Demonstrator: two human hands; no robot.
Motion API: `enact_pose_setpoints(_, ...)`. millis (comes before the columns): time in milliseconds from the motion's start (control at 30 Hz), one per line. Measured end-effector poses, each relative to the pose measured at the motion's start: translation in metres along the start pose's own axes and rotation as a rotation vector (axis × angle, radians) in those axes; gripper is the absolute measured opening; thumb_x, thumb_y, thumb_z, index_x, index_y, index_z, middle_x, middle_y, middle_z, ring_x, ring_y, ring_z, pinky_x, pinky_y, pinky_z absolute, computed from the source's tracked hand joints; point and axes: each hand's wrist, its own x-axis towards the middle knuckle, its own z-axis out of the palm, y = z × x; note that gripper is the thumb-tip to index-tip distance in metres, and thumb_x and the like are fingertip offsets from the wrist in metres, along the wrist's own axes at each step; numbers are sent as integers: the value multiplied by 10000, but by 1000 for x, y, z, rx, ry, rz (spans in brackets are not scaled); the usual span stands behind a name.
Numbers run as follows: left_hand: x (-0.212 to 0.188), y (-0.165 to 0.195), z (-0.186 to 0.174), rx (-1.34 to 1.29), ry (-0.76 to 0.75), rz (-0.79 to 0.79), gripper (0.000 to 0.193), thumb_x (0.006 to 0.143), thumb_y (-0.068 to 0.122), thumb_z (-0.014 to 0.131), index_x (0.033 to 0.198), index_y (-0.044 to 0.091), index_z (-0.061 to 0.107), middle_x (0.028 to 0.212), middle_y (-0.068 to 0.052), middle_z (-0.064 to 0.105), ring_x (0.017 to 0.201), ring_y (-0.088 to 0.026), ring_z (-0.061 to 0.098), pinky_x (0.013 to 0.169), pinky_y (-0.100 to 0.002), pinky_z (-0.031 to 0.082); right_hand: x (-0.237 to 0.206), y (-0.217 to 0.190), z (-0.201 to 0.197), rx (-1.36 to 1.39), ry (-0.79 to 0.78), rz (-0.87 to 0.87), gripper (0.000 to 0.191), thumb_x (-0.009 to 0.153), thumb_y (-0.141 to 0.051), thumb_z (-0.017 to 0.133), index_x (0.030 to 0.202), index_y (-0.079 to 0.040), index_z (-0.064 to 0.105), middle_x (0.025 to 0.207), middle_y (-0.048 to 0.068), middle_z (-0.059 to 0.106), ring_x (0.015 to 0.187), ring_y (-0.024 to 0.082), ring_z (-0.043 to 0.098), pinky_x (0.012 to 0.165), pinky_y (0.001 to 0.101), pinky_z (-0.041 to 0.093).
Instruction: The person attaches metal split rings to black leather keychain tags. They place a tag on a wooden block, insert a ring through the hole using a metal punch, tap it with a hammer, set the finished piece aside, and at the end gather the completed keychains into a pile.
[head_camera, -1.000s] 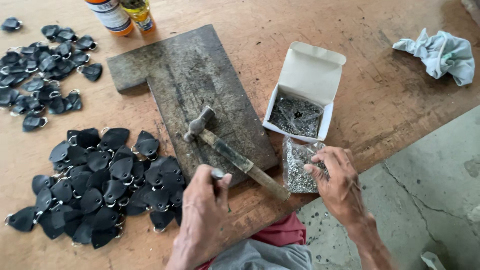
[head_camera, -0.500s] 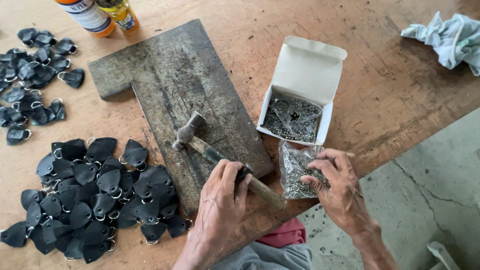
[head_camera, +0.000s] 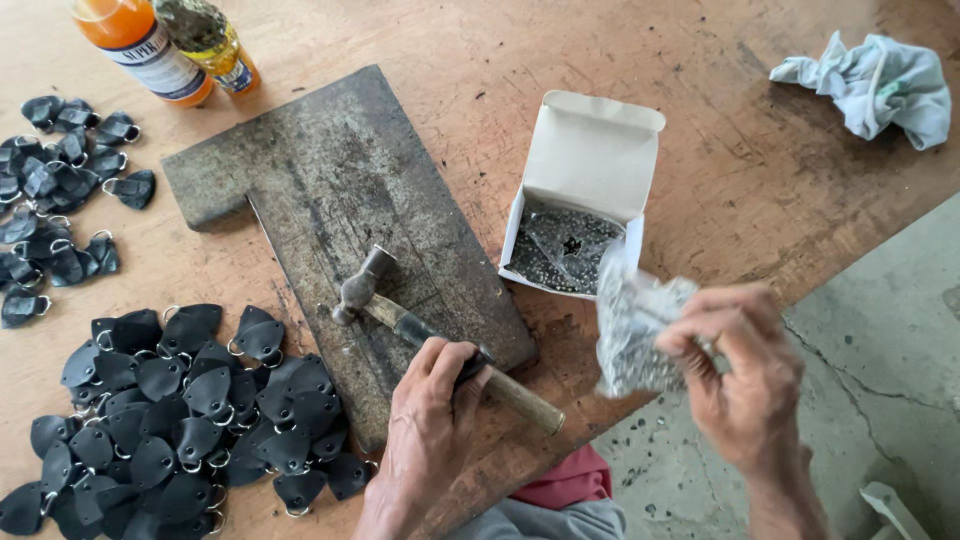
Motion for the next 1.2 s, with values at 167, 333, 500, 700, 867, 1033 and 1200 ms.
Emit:
enact_pose_setpoints(167, 7, 9, -11, 1, -112, -49, 240, 861, 72, 747, 1096, 38, 709, 892, -122, 617, 771, -298, 655, 655, -410, 519, 58, -2, 9, -89, 38, -111, 154, 986, -211, 731, 912, -106, 647, 948, 26, 658, 919, 171, 573, 780, 338, 499)
enact_pose_setpoints(333, 13, 26, -19, 31, -156, 59, 434, 781, -30, 719, 1213, -6, 679, 1009, -160, 598, 889, -315, 652, 739, -399, 541, 97, 2, 66, -108, -256, -206, 123, 905, -245, 738, 879, -133, 697, 923, 11, 683, 904, 196, 622, 825, 402, 533)
enact_pose_setpoints(500, 33, 31, -19, 143, -215, 257, 575, 645, -142, 654, 1203, -12, 690, 1072, -151, 630, 1025, -328, 645, 855, -399, 543, 100, 47, 47, -22, -47, 260, 355, 1055, -384, 661, 1188, -56, 632, 1096, 145, 671, 963, 256, 643, 827, 397, 568)
enact_pose_setpoints(700, 64, 48, 19, 191, -285, 382, 575, 690, -175, 639, 1235, 5, 668, 1134, -139, 657, 995, -297, 625, 870, -417, 543, 124, 109, 62, 219, -68, 348, 501, 1163, -440, 521, 1409, -5, 501, 1286, 182, 634, 1183, 289, 636, 972, 438, 549)
enact_pose_setpoints(867, 58, 40, 27, 61, -206, 386, 533, 713, -121, 679, 1236, -30, 632, 1113, -179, 634, 1042, -323, 617, 925, -442, 531, 98, 90, 63, -86, 7, 296, 442, 1091, -411, 581, 1354, -60, 523, 1128, 152, 584, 1001, 257, 600, 859, 428, 556)
enact_pose_setpoints(1033, 55, 19, 27, 93, -172, 242, 382, 863, -118, 605, 1235, -37, 585, 1097, -179, 620, 1003, -308, 633, 899, -402, 549, 50, 29, 53, -95, -119, 62, 207, 986, -332, 694, 1001, -127, 673, 1030, 43, 656, 1027, 231, 570, 874, 377, 500)
enact_pose_setpoints(1200, 51, 12, 22, 24, -132, 173, 424, 796, -142, 592, 1201, -46, 510, 995, -204, 562, 930, -355, 614, 838, -448, 515, 59, 15, 60, -144, -177, 43, 242, 917, -313, 735, 991, -84, 716, 980, 79, 660, 989, 258, 558, 849, 385, 486)
